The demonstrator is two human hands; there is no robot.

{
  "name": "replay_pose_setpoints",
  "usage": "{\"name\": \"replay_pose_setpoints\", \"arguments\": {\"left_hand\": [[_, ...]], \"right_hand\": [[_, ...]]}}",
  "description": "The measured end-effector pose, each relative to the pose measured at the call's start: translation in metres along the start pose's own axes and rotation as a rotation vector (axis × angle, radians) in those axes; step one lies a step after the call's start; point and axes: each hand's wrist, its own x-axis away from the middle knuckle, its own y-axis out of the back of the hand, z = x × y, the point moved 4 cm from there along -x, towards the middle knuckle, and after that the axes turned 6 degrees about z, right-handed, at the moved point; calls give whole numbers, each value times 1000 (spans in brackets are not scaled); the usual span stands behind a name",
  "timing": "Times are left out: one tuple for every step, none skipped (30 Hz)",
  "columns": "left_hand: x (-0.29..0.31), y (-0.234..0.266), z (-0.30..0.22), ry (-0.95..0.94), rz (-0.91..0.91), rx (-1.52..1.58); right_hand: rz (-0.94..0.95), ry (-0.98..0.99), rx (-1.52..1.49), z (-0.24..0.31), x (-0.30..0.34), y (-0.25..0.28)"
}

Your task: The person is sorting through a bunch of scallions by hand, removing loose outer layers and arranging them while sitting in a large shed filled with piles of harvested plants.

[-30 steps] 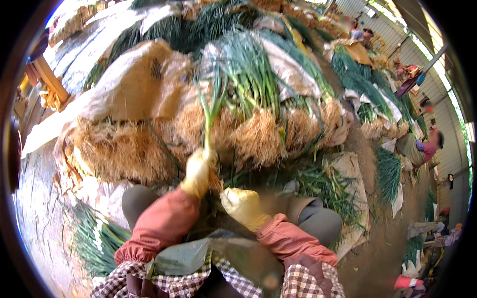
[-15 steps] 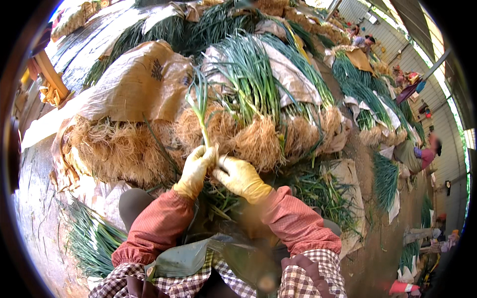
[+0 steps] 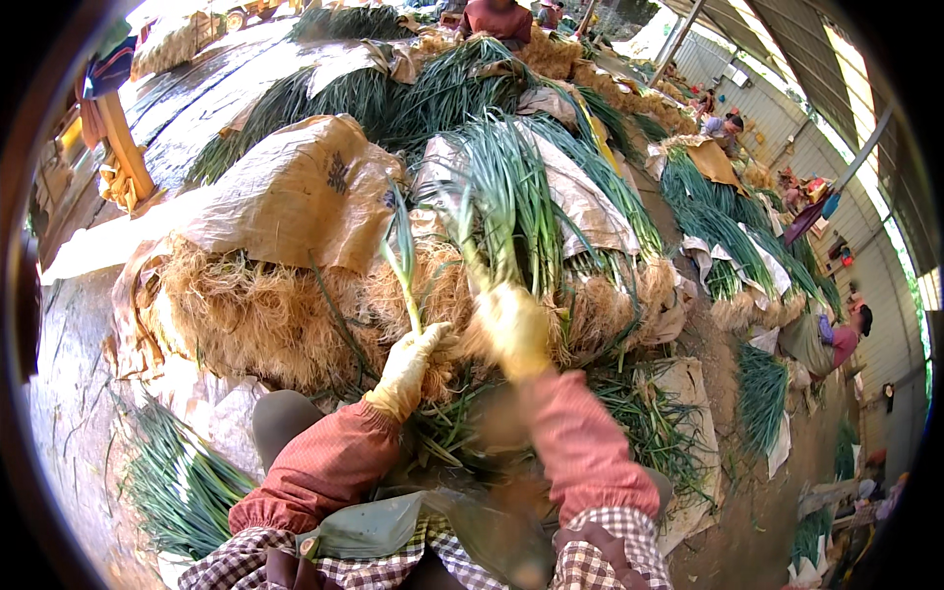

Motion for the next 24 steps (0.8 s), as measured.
{"name": "replay_pose_setpoints", "arguments": {"left_hand": [[-1,-6,2,8,35,23],[-5,-6,10,16,61,45],[-11,-10,21,29,95,67],[-14,-5,31,42,73,123],[-13,-6,29,28,104,123],[-12,-7,27,14,135,122],[-11,-7,24,-2,164,122],[-8,-12,19,-31,184,148],[-3,-17,18,12,231,148],[4,-20,15,54,278,148],[14,-27,11,99,324,148],[34,-40,-1,171,307,111],[28,-35,6,161,300,60],[31,-29,5,159,299,78],[30,-40,14,198,343,98],[35,-48,12,199,312,61],[32,-36,12,181,311,20],[29,-25,12,156,263,30],[25,-27,12,132,256,33],[23,-21,11,142,225,26],[23,-12,8,145,186,19],[22,-4,7,137,163,-10],[19,-14,13,180,185,-18],[21,-6,10,199,153,-22]], "right_hand": [[66,-36,121,0,19,-20],[171,-75,-64,-10,35,-47],[-21,210,-275,-29,53,-69],[45,131,-398,-34,54,-78],[107,51,-514,-33,53,-77],[142,3,-794,-33,52,-75],[179,-43,-1073,-31,49,-72],[202,-72,-1064,-13,49,-52],[237,-76,-1159,-22,43,-58],[408,-122,-1336,-14,42,-54],[586,-171,-1507,-6,43,-48],[679,-57,-1524,-5,36,-44],[381,-87,-1327,-13,24,-37],[233,-178,-1060,6,19,-8],[52,111,-1186,-35,-5,-8],[-52,73,-1312,-65,-26,-5],[-105,-11,-1327,-76,-39,-2],[-130,-116,-808,-73,-39,11],[-219,16,-175,-88,-37,27],[-198,-19,-32,-83,-28,23],[-171,-41,106,-65,-18,20],[89,-161,-66,-36,-8,15],[69,6,-267,-51,-2,-2],[404,-87,-676,-3,15,-11]]}}
